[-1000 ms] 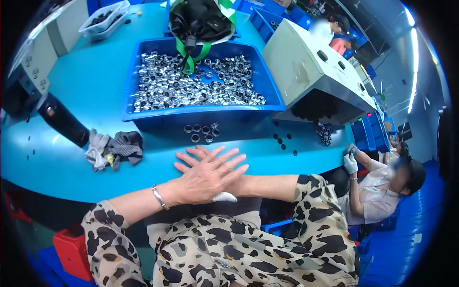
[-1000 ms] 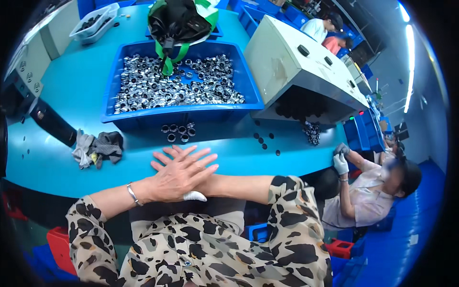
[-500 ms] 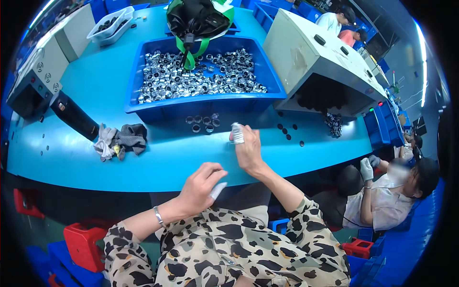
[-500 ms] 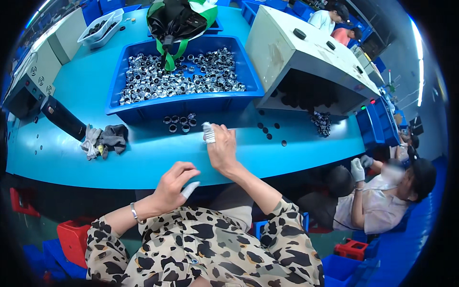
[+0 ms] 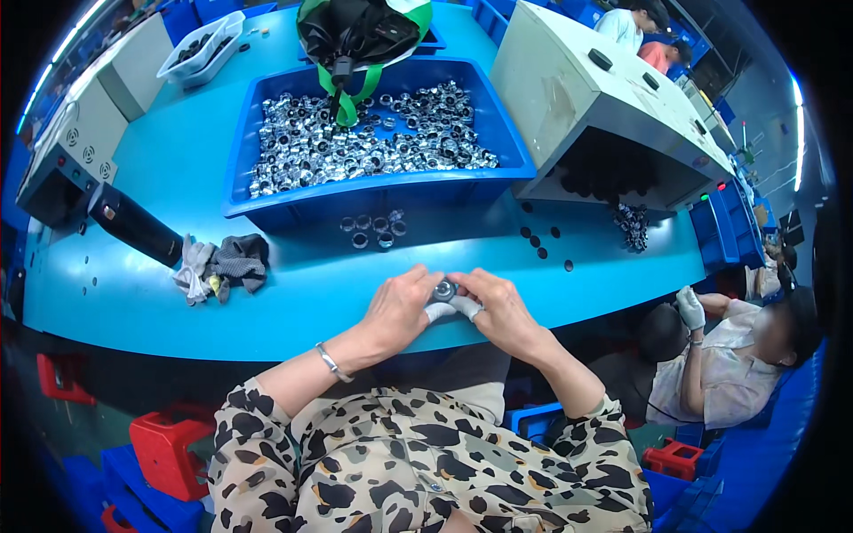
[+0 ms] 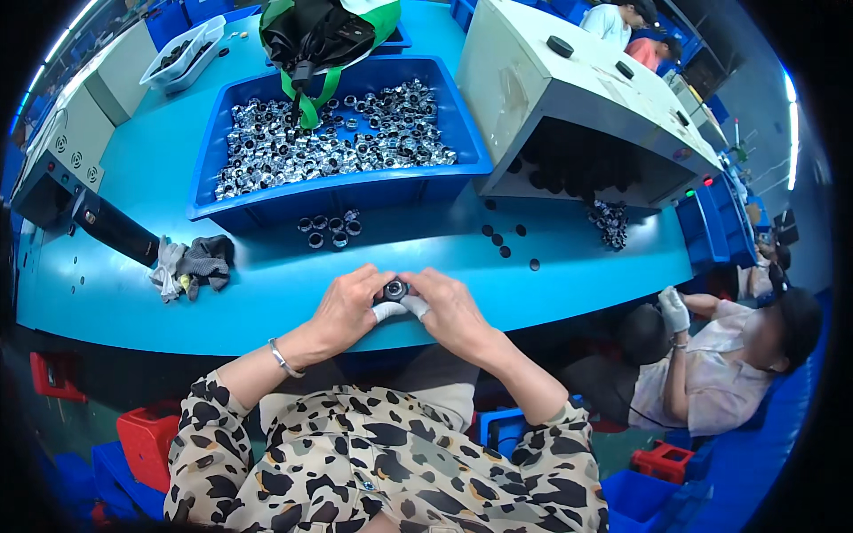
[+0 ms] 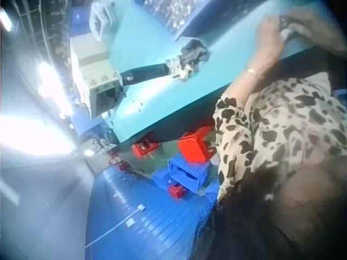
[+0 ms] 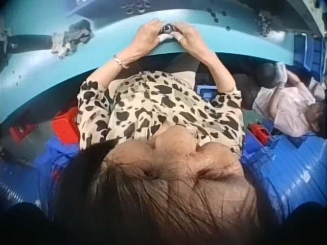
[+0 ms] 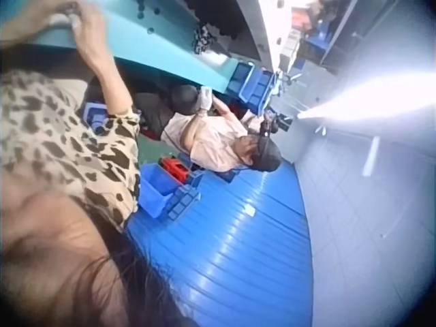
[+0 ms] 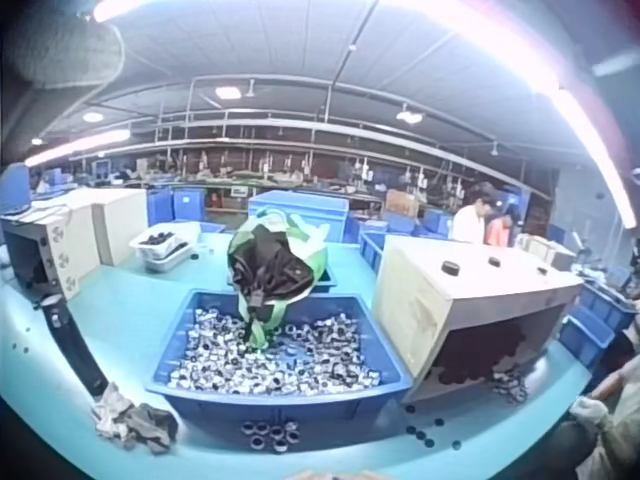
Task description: The person repeatedly assembles parts by taking rubber grommets from a dispenser and the table and pressing metal rings into them by hand.
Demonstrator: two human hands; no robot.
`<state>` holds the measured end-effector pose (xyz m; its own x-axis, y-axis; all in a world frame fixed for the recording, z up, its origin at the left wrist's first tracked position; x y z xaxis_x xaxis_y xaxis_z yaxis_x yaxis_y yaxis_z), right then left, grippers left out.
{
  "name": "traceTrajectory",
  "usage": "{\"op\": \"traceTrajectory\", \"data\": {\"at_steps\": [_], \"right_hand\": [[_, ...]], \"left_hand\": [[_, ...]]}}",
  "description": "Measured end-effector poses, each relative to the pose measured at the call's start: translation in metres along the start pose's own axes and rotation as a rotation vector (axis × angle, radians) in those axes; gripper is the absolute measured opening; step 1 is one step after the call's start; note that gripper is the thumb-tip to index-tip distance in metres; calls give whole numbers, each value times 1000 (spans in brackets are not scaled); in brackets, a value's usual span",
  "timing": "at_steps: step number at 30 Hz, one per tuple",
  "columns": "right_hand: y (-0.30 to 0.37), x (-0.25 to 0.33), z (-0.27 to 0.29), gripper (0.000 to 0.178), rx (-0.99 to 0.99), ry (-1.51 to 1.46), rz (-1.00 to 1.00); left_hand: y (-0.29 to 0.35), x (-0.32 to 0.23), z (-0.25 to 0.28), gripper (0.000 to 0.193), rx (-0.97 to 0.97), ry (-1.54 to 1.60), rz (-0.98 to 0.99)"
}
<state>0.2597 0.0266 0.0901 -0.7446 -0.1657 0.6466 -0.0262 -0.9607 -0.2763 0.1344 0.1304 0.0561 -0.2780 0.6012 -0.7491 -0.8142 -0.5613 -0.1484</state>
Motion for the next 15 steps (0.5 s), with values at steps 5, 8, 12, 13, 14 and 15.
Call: {"op": "traceTrajectory", "data": {"at_steps": [5, 8, 12, 13, 14, 15], "right_hand": [[-14, -15, 3, 28, 118, 11, -46], [-28, -23, 6, 22, 225, 8, -62], [-41, -28, 6, 19, 346, -23, -39], [-42, -29, 6, 19, 348, -29, -41], [-43, -29, 5, 18, 377, -13, -21], [-44, -29, 5, 17, 404, 5, 1]], "left_hand": [[-13, 1, 3, 32, 70, 72, 44], [-22, -6, 8, 22, 219, 89, 127], [-30, 7, 4, 26, 293, 95, 155], [-33, 6, 5, 27, 325, 119, 184], [-35, 6, 5, 28, 357, 143, 211], [-37, 7, 5, 28, 360, 141, 212]]}}
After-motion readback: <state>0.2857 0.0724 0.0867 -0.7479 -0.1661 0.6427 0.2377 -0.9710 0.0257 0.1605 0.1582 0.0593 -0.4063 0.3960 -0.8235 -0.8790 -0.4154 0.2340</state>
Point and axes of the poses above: each hand's wrist, its own y-axis away from the middle knuckle, its own z-axis out of the back of the hand, x = y × z, the point moved 5 cm from there along -y, towards the middle knuckle, and after that the axes turned 14 degrees about z, right-handed, at the moved point
